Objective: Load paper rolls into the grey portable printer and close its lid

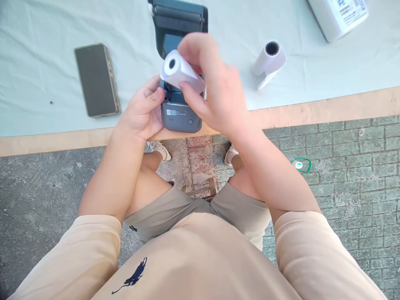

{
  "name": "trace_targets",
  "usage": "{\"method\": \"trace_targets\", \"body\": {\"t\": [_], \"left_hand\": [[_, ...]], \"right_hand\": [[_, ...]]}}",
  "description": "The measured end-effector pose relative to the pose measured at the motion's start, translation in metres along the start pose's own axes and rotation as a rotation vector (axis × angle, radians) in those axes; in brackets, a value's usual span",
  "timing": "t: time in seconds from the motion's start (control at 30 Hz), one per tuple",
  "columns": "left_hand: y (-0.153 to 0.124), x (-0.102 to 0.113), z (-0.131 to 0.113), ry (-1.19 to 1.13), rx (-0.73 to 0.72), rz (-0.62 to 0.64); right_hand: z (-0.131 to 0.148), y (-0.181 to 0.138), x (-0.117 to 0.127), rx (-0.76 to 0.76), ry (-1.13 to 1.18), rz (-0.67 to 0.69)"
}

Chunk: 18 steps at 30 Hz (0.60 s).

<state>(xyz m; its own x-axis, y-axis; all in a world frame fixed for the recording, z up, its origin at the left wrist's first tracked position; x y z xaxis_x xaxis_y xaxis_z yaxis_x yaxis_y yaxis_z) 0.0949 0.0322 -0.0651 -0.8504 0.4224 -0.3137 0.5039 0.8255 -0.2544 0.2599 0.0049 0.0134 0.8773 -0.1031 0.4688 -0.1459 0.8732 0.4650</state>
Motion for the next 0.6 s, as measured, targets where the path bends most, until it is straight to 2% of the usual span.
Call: {"method": "trace_targets", "body": {"t": [0.13, 0.23, 0.37, 0.53, 0.6], "left_hand": [[-0.003, -0.003, -0.002, 0.005, -0.008, -0.028], [-0.003, -0.003, -0.002, 0.005, -0.026, -0.020], [0.002, -0.001, 0.004, 0.006, -0.037, 0.019], [0.011, 0.002, 0.012, -0.011, -0.070, 0.066], [0.010, 0.002, 0.013, -0.007, -0.063, 0.057]], "right_hand": [[0.007, 0.009, -0.015, -0.107, -0.384, 0.149], [0.008, 0.013, -0.018, -0.166, -0.502, 0.196], [-0.003, 0.015, -0.023, -0.188, -0.519, 0.215], [-0.023, 0.015, -0.025, 0.001, -0.371, 0.133], [-0.026, 0.015, -0.022, 0.029, -0.330, 0.125]]}}
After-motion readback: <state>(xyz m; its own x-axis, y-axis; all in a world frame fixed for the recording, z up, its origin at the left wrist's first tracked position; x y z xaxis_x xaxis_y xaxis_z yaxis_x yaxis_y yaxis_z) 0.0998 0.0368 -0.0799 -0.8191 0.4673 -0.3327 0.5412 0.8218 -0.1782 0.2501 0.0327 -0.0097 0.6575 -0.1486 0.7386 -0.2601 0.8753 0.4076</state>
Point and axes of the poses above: each hand's wrist, its own y-axis towards the middle knuckle, its own x-axis out of the back of the hand, z = x × y, the point moved 5 cm from there along y, towards the middle knuckle, and after that the axes turned 8 degrees about y, right-handed, at the moved point
